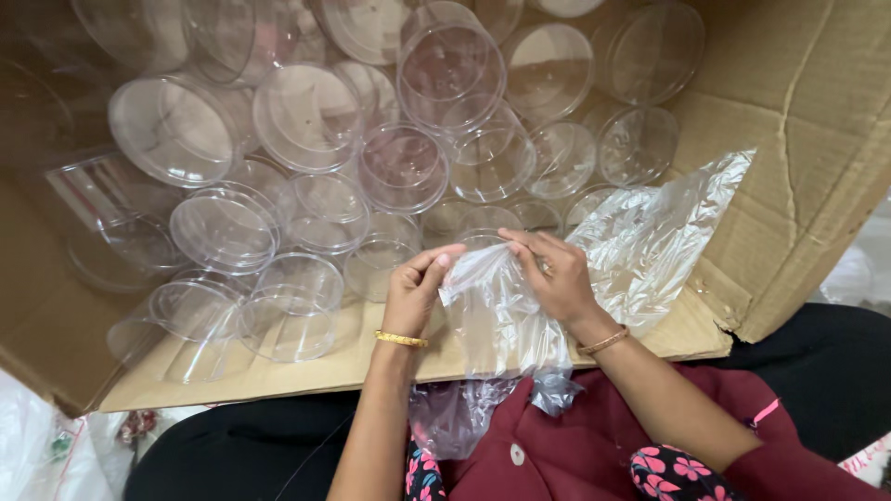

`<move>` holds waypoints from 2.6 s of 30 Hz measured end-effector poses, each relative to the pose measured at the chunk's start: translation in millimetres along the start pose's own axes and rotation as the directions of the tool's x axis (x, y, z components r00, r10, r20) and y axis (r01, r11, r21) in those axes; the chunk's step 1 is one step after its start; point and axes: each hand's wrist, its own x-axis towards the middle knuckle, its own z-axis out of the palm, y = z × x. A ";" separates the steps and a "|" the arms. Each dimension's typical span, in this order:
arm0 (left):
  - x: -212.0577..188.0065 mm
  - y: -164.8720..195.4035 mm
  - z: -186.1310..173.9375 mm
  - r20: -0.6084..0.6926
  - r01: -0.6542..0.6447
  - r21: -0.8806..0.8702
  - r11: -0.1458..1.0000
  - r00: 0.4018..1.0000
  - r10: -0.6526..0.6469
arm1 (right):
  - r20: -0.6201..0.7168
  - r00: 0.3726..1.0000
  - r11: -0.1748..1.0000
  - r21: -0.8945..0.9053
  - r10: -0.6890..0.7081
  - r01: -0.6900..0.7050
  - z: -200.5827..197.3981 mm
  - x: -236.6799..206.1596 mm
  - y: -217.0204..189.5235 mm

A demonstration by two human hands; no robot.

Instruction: The person sits on the floor with a cardboard box of clear plastic containers and removes plastic wrapping from the containers. They pull plastic bags off individual containers, set the unwrapped containers on the box flap, and continue unwrapping more containers one at a time.

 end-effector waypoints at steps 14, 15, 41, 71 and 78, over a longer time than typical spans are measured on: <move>-20.7 14.1 3.1 0.290 0.229 -0.181 0.956 0.942 -0.170 | 0.527 0.838 -0.014 0.848 0.143 -0.531 -27.1 -23.3 65.8; -23.8 13.1 3.5 0.330 0.233 -0.052 0.971 0.922 -0.204 | 0.504 0.847 -0.095 0.864 0.168 -0.495 -28.1 -22.5 65.4; -16.0 56.8 16.1 0.033 -0.124 0.801 0.585 0.986 0.163 | 0.453 0.858 0.964 -0.210 0.243 -0.162 -9.6 -21.0 46.1; 40.0 -38.3 7.5 -0.071 0.274 0.787 0.553 0.930 -0.360 | 0.559 0.753 0.935 -0.139 0.347 -0.327 -1.0 -34.6 185.7; -4.0 64.8 88.0 0.067 -0.320 0.680 0.660 0.923 0.379 | 0.292 0.946 0.805 0.590 -0.139 -0.064 -58.6 -15.9 88.9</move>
